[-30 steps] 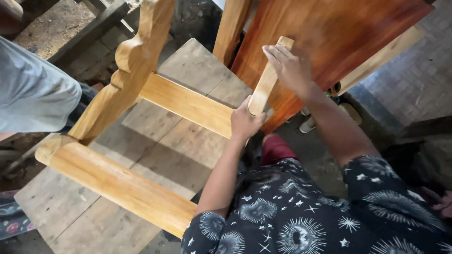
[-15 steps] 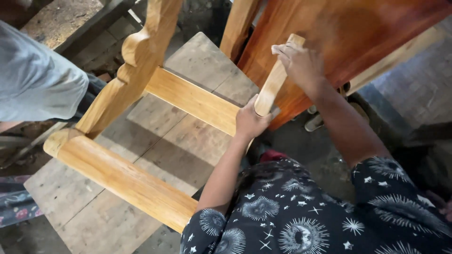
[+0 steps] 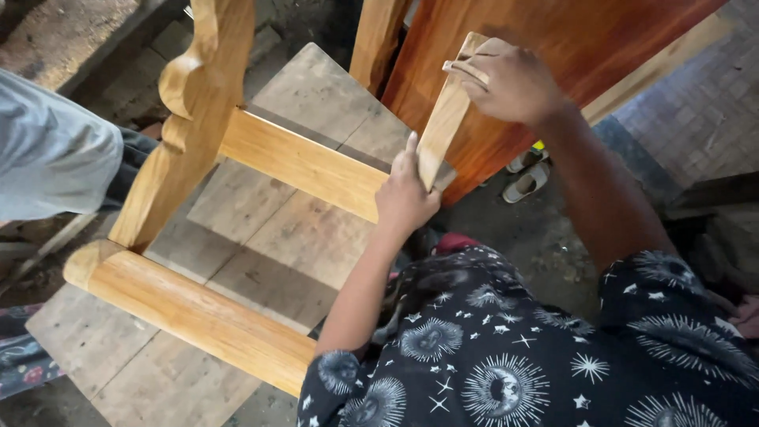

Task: The person sands the wooden frame of a chair using a sanding block. They work on the legs and crossbars, holding the frame with one hand while sanding with the other, and occasionally repositioning the sanding block.

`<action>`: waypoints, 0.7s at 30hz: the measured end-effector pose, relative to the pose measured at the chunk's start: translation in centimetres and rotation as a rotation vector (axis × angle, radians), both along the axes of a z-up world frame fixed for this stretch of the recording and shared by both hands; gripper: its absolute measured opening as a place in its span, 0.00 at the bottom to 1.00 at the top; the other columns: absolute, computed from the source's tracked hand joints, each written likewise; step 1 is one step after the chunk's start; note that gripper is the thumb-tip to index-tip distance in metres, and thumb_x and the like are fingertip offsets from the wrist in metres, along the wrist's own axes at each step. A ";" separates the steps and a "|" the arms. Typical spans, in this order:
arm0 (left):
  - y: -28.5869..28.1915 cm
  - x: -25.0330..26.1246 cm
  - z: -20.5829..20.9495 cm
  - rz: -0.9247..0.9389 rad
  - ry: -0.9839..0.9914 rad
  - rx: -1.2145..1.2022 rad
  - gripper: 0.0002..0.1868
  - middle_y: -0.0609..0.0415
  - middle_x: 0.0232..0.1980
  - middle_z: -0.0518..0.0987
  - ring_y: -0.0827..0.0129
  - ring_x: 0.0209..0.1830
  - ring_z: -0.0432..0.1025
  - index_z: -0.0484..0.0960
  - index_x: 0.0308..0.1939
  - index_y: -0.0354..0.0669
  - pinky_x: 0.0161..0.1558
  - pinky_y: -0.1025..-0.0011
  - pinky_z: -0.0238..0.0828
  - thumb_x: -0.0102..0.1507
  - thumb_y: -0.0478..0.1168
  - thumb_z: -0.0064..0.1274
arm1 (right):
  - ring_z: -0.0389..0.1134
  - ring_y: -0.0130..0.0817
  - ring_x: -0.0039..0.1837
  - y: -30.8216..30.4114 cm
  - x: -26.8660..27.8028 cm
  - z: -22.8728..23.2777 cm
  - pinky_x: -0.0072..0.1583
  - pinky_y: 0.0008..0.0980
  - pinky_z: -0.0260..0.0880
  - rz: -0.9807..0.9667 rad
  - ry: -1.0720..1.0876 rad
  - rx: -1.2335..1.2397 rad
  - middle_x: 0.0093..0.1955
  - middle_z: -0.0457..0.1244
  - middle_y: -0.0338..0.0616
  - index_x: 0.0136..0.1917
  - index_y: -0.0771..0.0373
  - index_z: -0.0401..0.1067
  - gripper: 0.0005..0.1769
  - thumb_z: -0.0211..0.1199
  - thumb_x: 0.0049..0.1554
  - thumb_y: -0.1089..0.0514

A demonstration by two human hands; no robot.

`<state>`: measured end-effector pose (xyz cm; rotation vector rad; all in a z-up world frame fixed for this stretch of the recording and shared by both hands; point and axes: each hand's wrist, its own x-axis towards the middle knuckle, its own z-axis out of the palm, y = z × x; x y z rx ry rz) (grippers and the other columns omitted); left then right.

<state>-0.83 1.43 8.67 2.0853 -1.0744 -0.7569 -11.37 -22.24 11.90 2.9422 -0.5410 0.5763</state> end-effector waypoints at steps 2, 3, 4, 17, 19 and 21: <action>-2.0 0.0 0.8 -0.115 -0.109 0.057 0.51 0.46 0.67 0.65 0.38 0.50 0.73 0.42 0.80 0.52 0.43 0.40 0.68 0.57 0.53 0.50 | 0.69 0.46 0.51 -0.2 -0.3 1.2 0.53 0.42 0.69 0.234 -0.024 0.131 0.44 0.68 0.46 0.66 0.57 0.81 0.17 0.66 0.65 0.55; -3.5 0.1 1.8 -0.108 -0.104 0.060 0.51 0.46 0.67 0.65 0.38 0.50 0.73 0.42 0.80 0.52 0.43 0.40 0.68 0.57 0.53 0.50 | 0.69 0.46 0.51 -0.3 -0.5 1.1 0.53 0.42 0.69 0.241 -0.018 0.134 0.44 0.68 0.46 0.66 0.57 0.81 0.17 0.66 0.65 0.55; -5.1 0.2 2.8 -0.147 -0.078 0.130 0.53 0.46 0.70 0.64 0.42 0.49 0.75 0.37 0.80 0.51 0.42 0.45 0.70 0.58 0.55 0.50 | 0.68 0.46 0.55 -0.4 -0.8 0.9 0.55 0.41 0.68 0.228 0.012 0.197 0.50 0.68 0.46 0.64 0.60 0.80 0.19 0.66 0.60 0.53; -15.0 -0.5 -6.6 0.136 -0.061 -0.009 0.23 0.39 0.49 0.74 0.32 0.44 0.74 0.62 0.48 0.44 0.42 0.39 0.69 0.56 0.48 0.55 | 0.69 0.40 0.68 -5.3 0.0 -5.1 0.48 0.42 0.77 0.301 -0.023 -0.098 0.67 0.69 0.37 0.71 0.52 0.75 0.20 0.56 0.67 0.58; -14.9 -0.3 -6.4 0.149 -0.051 -0.006 0.24 0.39 0.49 0.73 0.31 0.42 0.73 0.61 0.46 0.44 0.40 0.39 0.68 0.55 0.49 0.55 | 0.69 0.43 0.67 -5.6 0.2 -4.3 0.50 0.44 0.73 0.321 0.031 0.105 0.68 0.68 0.40 0.72 0.52 0.73 0.20 0.55 0.68 0.55; -14.9 -0.1 -6.0 0.171 -0.038 -0.001 0.24 0.39 0.49 0.72 0.31 0.41 0.73 0.60 0.45 0.44 0.39 0.40 0.67 0.55 0.49 0.55 | 0.68 0.47 0.65 -6.3 -0.4 -4.3 0.52 0.46 0.69 0.348 0.099 0.307 0.68 0.68 0.44 0.74 0.52 0.71 0.21 0.53 0.70 0.52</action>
